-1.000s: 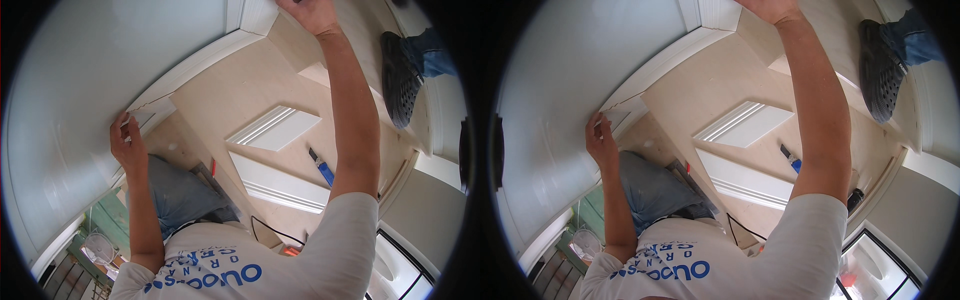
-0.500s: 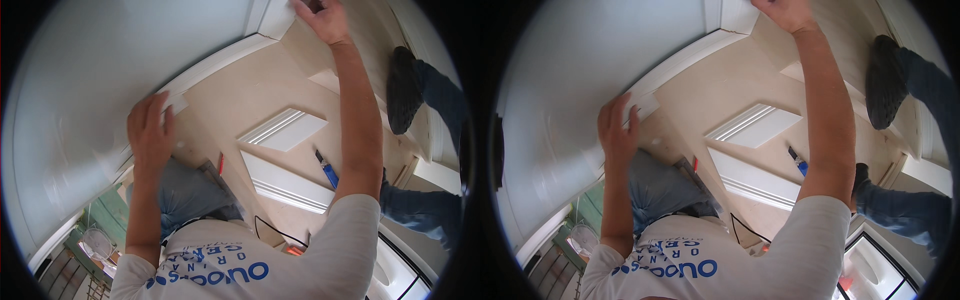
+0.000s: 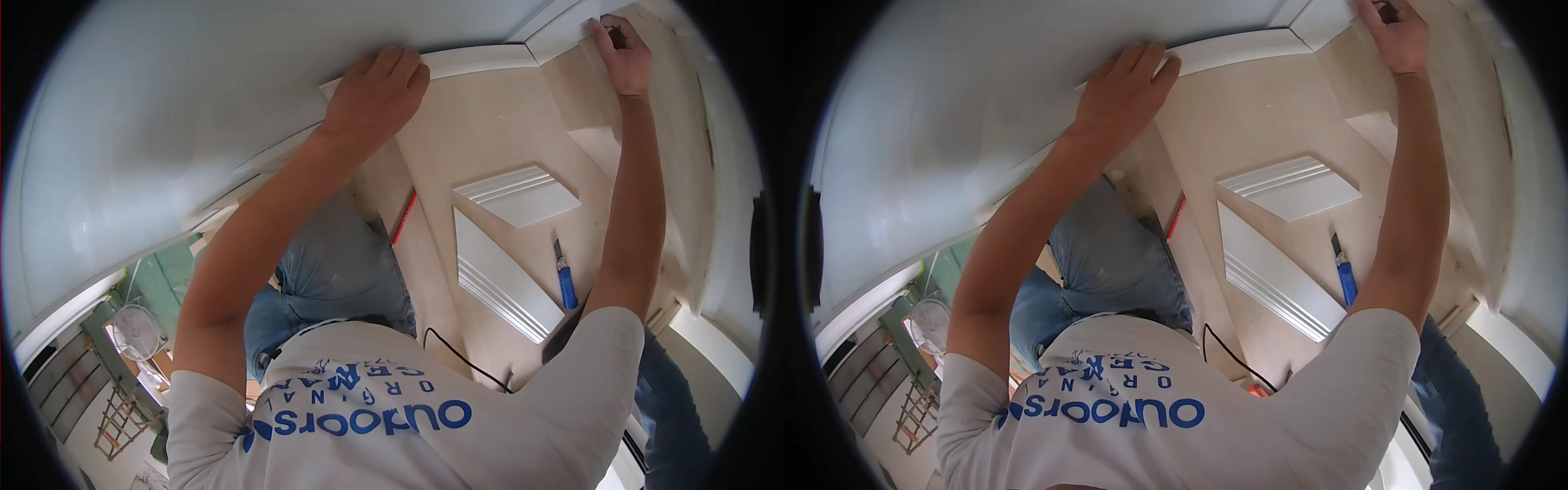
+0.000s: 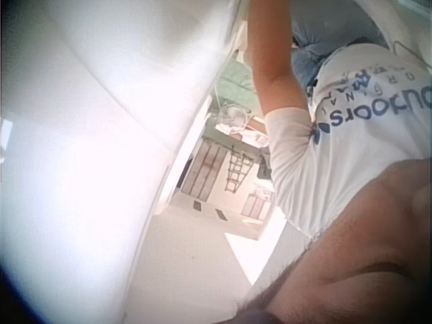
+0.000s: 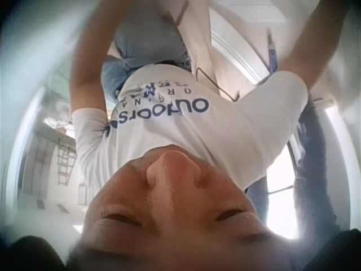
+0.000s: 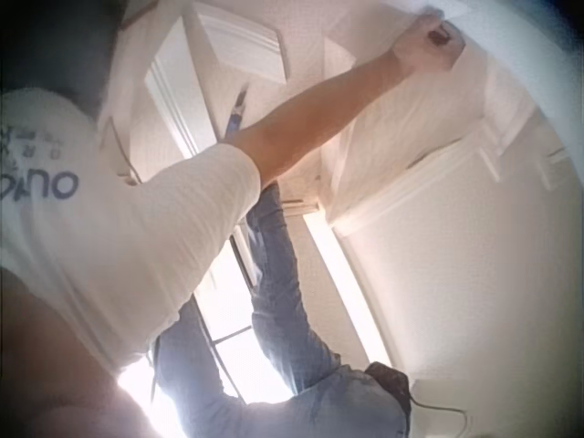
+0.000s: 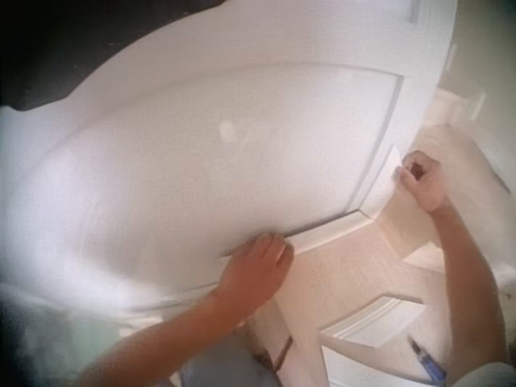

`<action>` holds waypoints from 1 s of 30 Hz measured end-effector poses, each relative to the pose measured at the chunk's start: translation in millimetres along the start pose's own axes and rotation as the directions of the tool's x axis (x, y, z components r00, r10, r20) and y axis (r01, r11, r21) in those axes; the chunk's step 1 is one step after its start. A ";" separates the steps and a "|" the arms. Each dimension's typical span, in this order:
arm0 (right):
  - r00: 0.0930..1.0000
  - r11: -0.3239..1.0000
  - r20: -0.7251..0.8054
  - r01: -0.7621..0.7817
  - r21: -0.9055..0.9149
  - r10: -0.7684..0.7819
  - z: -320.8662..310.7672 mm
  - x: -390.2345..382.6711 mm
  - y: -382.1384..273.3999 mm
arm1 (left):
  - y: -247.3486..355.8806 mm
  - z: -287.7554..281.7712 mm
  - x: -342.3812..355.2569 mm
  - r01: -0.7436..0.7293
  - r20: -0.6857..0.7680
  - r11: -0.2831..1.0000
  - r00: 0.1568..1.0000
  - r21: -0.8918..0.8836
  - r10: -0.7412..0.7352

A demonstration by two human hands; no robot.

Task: The person is fitting pieces of decorative molding or trim onto a white door or wall panel.

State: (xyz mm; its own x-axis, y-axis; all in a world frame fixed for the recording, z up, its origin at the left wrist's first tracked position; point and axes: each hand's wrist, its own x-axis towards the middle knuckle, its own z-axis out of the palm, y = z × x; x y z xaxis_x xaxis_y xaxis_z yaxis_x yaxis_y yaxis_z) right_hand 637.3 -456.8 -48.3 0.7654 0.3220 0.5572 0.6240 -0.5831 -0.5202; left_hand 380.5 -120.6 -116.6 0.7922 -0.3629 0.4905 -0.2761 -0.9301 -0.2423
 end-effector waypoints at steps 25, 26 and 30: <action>0.998 0.998 0.043 -0.053 0.042 0.052 -4.8 -1.1 -27.9 | 27.6 46.0 34.7 0.032 -0.074 0.999 0.997 -0.001 -0.032; 0.998 0.998 0.036 -0.058 0.038 0.057 -4.5 0.0 -29.4 | 30.0 48.9 41.8 0.012 -0.070 1.000 0.997 0.002 -0.012; 0.994 0.992 0.063 -0.099 0.080 0.094 -7.7 2.2 -35.0 | 41.0 54.0 64.9 0.018 -0.091 1.000 0.996 -0.013 -0.019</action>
State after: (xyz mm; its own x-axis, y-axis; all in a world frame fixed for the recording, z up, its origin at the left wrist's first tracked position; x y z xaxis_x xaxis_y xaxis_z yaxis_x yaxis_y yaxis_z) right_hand 615.9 -441.4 -23.9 0.8292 0.3116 0.4640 0.5555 -0.5508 -0.6229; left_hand 449.9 -179.2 -140.0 0.7448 -0.3487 0.5689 -0.2690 -0.9371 -0.2222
